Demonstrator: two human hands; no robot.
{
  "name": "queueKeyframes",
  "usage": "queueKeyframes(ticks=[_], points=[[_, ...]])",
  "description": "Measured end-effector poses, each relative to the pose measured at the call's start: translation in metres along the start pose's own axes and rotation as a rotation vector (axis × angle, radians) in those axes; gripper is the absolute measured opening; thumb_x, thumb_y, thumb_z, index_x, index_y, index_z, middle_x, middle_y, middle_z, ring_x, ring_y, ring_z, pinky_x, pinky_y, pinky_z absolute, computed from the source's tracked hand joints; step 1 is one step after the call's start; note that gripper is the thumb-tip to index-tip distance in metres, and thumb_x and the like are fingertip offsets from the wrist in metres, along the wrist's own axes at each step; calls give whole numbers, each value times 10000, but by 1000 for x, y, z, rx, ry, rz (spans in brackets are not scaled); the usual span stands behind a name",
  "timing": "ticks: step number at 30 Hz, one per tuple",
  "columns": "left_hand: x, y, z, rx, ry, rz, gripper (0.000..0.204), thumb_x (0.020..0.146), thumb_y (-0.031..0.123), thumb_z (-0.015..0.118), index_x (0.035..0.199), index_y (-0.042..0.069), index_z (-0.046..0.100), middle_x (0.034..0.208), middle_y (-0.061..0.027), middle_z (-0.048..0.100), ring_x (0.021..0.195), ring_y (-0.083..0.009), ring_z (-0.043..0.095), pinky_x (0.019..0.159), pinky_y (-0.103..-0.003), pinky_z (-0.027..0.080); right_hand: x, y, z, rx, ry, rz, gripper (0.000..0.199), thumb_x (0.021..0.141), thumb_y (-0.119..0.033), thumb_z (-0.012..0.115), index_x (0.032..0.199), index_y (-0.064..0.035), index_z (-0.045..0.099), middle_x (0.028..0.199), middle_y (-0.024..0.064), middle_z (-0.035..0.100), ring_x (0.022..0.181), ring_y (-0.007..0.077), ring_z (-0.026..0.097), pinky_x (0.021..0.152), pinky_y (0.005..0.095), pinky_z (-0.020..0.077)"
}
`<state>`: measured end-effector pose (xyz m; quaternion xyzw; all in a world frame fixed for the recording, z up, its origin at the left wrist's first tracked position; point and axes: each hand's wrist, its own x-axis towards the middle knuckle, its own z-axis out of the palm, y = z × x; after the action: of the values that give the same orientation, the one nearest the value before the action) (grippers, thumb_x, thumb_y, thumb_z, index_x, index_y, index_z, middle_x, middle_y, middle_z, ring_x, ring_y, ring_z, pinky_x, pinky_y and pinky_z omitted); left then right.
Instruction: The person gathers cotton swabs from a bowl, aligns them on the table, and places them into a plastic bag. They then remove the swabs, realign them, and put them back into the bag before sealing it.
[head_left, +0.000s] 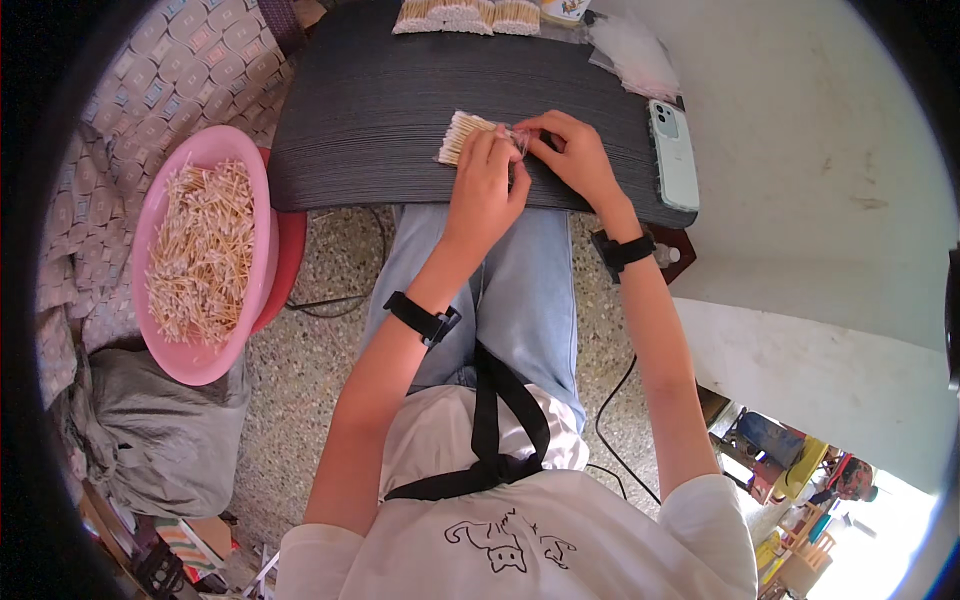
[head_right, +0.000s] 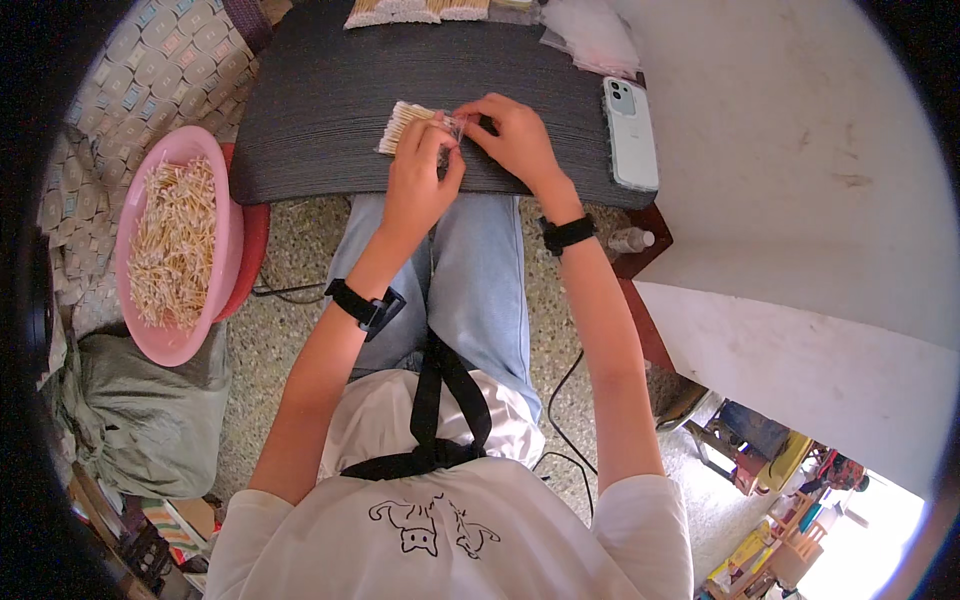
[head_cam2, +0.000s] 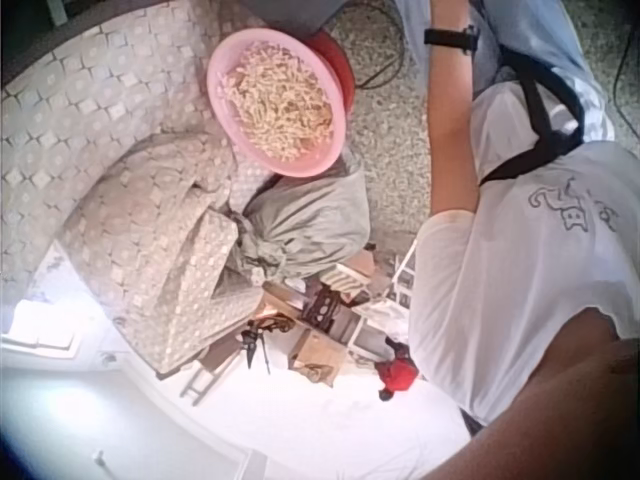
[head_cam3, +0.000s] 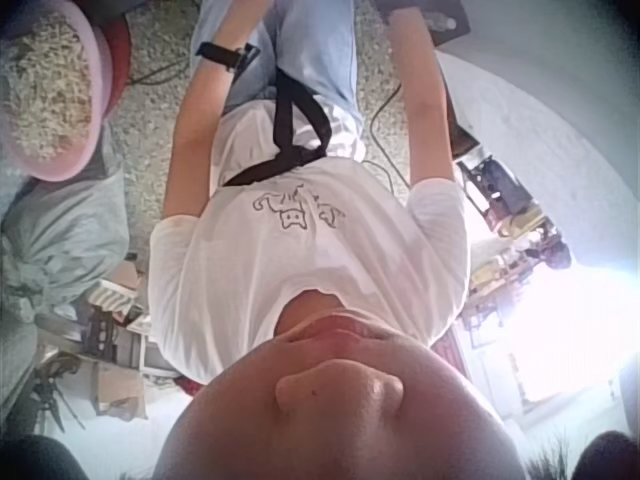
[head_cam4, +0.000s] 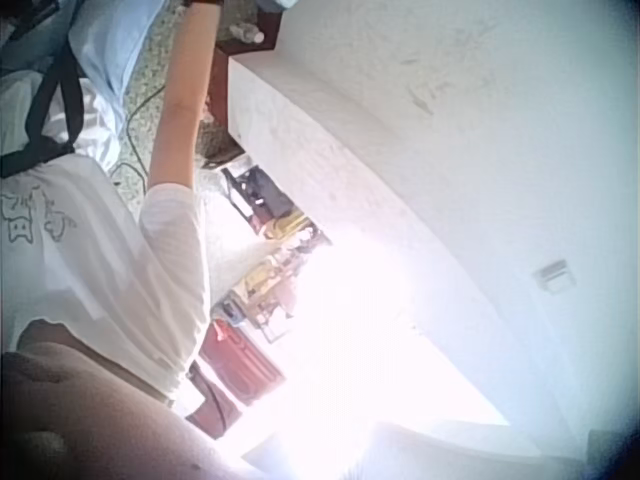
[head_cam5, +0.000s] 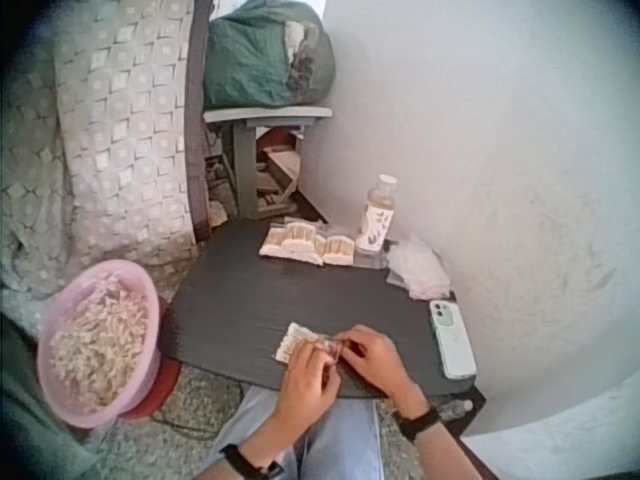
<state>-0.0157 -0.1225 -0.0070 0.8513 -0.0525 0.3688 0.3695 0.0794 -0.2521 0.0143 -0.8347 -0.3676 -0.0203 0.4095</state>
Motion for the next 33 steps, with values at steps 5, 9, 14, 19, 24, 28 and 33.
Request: queueKeyframes(ticks=[5, 9, 14, 19, 24, 28, 33], points=[[-1, 0, 0, -25, -34, -11, 165, 747, -28, 593, 860, 3, 477, 951, -200, 529, 977, -388, 517, 890, -460, 425, -1, 5, -7, 115, -75, -28, 235, 797, -66, 683, 1029, -91, 710, 803, 15, 593, 567, 102, 372, 527, 253, 343], [0, 1, 0, -25, -32, -10, 160, 752, -18, 589, 859, 5, 472, 948, -204, 535, 969, -387, 522, 910, -461, 418, 2, 4, -4, 89, -42, -27, 192, 799, -65, 681, 987, -80, 715, 802, 17, 602, 558, 105, 384, 519, 260, 343], [2, 1, -1, 7, 25, 58, 180, 758, -14, 604, 876, 21, 473, 928, -161, 548, 910, -354, 547, 795, -440, 460, 5, -8, 8, -95, 57, 28, 104, 765, -182, 704, 837, -107, 706, 764, 37, 625, 631, 186, 593, 563, 317, 458], [2, 2, -2, -23, -53, -14, 165, 763, -5, 588, 861, 6, 456, 900, -186, 531, 942, -357, 535, 955, -445, 398, 7, -14, 15, -186, 104, 188, 135, 751, -246, 697, 733, -120, 653, 646, 15, 616, 592, 208, 615, 532, 329, 469], [3, 1, -3, 29, -40, 49, 194, 788, 24, 620, 914, 24, 473, 964, -172, 533, 940, -374, 530, 859, -459, 422, 6, -14, 17, -163, 142, 177, 128, 767, -236, 684, 760, -109, 662, 651, 27, 624, 586, 210, 614, 525, 325, 463], [-2, 0, -2, 58, -98, 34, 281, 843, 112, 628, 1069, 30, 484, 1162, -205, 543, 1130, -417, 493, 1025, -514, 335, 3, -12, 6, 4, 139, 114, 118, 796, -144, 671, 857, -44, 684, 744, 95, 648, 634, 207, 630, 555, 305, 469], [-3, 11, -12, 3, -250, 78, 350, 866, 133, 618, 1178, 45, 485, 1227, -158, 558, 1269, -375, 437, 1092, -522, 283, 3, 7, 0, 41, 229, 105, 136, 854, -30, 580, 947, 5, 673, 841, 160, 667, 703, 257, 654, 627, 337, 500]])
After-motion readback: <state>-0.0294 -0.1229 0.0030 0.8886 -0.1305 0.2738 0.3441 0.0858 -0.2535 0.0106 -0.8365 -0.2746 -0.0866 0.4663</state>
